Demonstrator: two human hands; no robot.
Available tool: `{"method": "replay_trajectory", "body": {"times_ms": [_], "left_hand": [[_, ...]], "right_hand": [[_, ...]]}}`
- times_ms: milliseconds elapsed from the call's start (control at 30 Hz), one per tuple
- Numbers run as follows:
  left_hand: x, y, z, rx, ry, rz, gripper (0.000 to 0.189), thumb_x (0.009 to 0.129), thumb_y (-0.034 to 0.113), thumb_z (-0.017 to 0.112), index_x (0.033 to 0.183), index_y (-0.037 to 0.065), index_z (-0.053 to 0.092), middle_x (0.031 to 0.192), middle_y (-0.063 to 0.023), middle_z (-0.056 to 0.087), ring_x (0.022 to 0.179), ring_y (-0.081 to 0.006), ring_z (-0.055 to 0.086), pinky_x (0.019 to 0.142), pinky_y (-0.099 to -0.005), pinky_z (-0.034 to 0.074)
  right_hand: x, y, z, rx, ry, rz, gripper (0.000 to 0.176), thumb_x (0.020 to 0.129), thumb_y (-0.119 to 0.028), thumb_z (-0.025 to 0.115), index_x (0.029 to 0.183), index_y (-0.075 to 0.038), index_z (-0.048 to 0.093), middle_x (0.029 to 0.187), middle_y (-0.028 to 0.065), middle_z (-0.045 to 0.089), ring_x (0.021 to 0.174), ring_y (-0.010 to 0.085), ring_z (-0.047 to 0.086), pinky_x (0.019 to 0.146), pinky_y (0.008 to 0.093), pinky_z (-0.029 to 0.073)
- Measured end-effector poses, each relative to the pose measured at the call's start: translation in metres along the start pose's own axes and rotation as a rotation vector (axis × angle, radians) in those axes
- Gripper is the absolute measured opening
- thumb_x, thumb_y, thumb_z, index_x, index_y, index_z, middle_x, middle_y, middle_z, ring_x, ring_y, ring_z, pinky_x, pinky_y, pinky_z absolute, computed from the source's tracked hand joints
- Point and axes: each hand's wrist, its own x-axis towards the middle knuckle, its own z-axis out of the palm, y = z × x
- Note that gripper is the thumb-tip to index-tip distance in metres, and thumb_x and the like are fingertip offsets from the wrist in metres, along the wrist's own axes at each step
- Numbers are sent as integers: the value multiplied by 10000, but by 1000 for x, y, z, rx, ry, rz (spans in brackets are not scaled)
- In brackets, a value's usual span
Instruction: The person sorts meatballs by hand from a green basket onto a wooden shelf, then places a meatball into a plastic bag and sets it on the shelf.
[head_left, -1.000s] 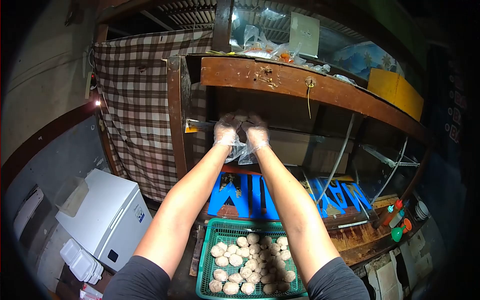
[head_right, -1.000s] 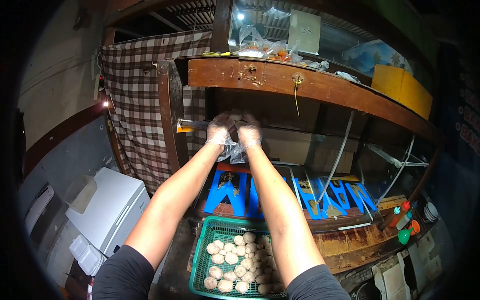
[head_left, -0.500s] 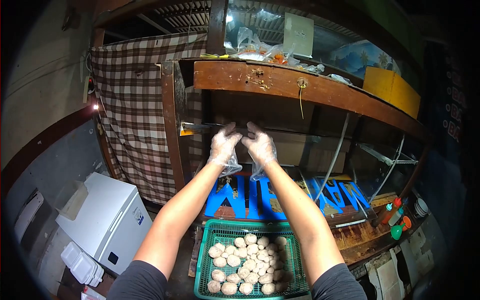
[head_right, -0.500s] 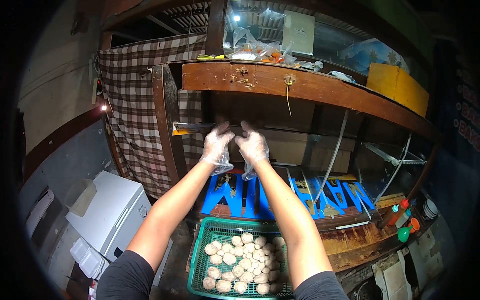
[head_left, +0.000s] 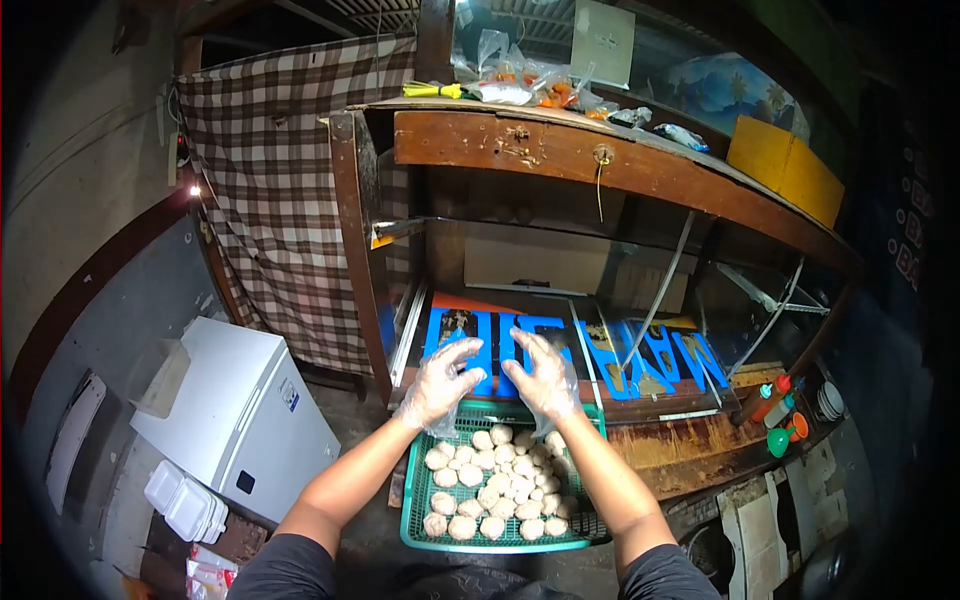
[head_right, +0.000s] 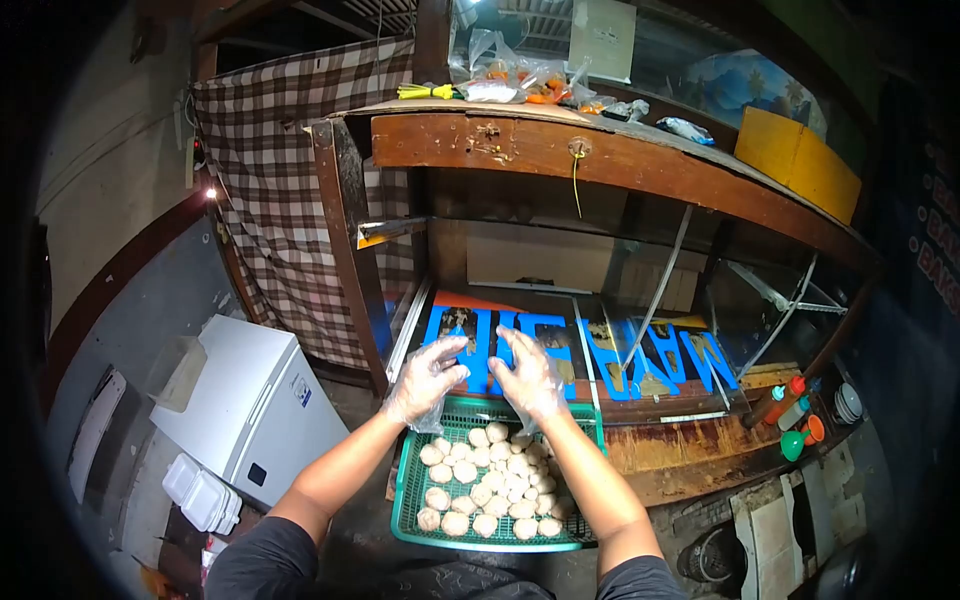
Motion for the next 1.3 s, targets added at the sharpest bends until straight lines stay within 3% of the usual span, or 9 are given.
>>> {"method": "replay_trajectory", "body": {"times_ms": [100,200,333,633,733,867,1033,1133,1300], "left_hand": [[-31,7,6,88,5,-90,481,846,123,752,1295,35,606,1291,-150,608,1198,-225,599,976,-346,505],[-59,1,12,275,31,25,446,831,119,755,1252,43,630,1215,-135,655,1163,-238,615,979,-346,497],[-91,1,20,105,12,-101,394,863,52,703,1239,-21,612,1228,-144,637,1151,-253,620,1010,-346,485],[-140,-23,31,-23,17,-245,384,832,61,726,1202,10,635,1136,-140,636,1049,-252,643,907,-340,523],[-149,-42,34,120,-41,-114,361,817,58,729,1163,5,642,1133,-146,634,1019,-270,642,869,-347,524],[-160,-51,40,54,-91,-232,382,819,67,734,1185,12,639,1153,-147,640,1001,-267,644,851,-344,533],[-163,-44,43,142,-152,-170,424,805,80,751,1203,-14,636,1158,-171,664,1048,-286,657,893,-361,535],[-167,-43,43,262,-226,-157,448,797,42,764,1219,-20,628,1188,-152,659,1082,-229,645,933,-340,522],[-165,-43,43,346,-335,-335,466,798,165,768,1217,4,643,1215,-171,660,1143,-300,627,996,-373,487]], "right_hand": [[-37,-2,2,0,2,0,526,849,-237,709,1338,-96,574,1330,165,594,1231,337,569,1057,404,446],[-71,-2,7,51,-36,98,544,861,-259,689,1361,-94,553,1346,182,573,1240,355,556,1070,413,438],[-107,-9,7,11,-69,204,547,856,-277,698,1360,-113,561,1332,178,585,1243,352,556,1066,412,442],[-148,-7,4,40,-149,289,474,861,-213,683,1301,-63,591,1267,169,620,1162,342,603,1017,402,479],[-159,0,12,38,-181,309,469,861,-210,678,1293,-47,594,1249,180,626,1160,337,604,1020,397,475],[-169,-4,17,62,-235,395,473,847,-225,688,1268,-25,608,1218,185,638,1140,332,613,1018,396,473],[-180,0,26,159,-257,410,484,832,-231,702,1265,-33,614,1202,181,644,1092,336,633,970,397,500],[-180,-8,21,83,-318,372,477,832,-218,702,1266,-39,615,1198,182,643,1081,341,638,956,398,508],[-183,-16,22,33,-426,346,494,853,-243,673,1300,-50,590,1198,173,646,1110,336,625,973,415,495]]}}
